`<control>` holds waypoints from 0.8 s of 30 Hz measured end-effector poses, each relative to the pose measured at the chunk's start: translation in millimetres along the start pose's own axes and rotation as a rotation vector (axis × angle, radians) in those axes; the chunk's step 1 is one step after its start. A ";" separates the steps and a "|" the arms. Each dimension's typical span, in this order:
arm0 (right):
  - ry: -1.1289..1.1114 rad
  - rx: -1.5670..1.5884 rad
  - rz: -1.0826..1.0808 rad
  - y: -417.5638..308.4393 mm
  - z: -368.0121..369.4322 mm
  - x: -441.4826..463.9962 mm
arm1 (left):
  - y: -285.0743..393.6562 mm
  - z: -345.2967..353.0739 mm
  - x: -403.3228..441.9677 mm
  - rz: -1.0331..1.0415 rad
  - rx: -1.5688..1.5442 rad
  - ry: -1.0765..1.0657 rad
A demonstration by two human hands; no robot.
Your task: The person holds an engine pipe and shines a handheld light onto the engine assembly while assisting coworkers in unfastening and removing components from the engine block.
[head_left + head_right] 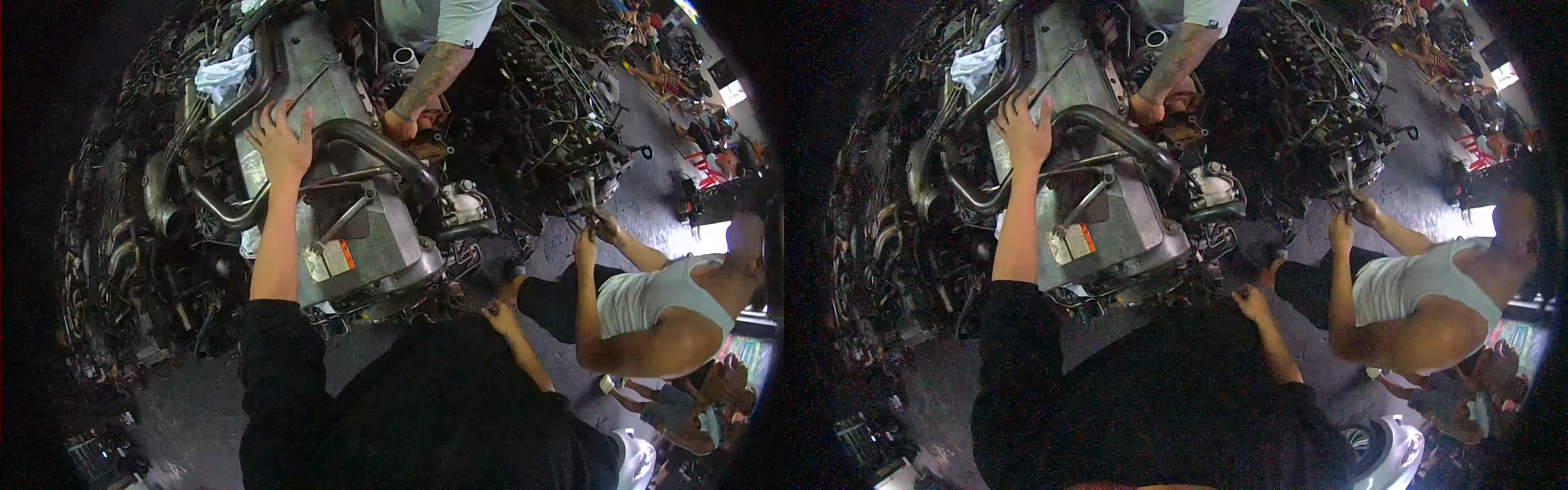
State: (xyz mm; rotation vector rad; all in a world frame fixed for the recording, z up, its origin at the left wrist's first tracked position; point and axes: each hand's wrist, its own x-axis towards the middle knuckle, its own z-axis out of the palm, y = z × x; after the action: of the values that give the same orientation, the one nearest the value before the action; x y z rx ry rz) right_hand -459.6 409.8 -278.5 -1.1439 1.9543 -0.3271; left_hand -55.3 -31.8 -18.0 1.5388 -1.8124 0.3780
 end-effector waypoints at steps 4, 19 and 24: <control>-0.203 -0.140 -0.085 32.5 3.3 45.7 | 6.9 -9.9 -2.0 -0.017 0.038 -0.022; -0.404 -0.220 0.007 -23.6 -32.0 155.4 | 12.7 -14.8 8.1 0.028 0.059 -0.070; -0.405 -0.189 -0.071 -14.2 -11.1 184.9 | 17.8 -15.9 10.8 0.064 0.058 -0.101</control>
State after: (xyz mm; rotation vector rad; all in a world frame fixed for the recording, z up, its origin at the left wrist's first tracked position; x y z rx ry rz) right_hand -504.5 249.3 -360.5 -1.2891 1.6138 0.0547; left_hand -67.2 -25.3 4.5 1.5671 -1.9485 0.3930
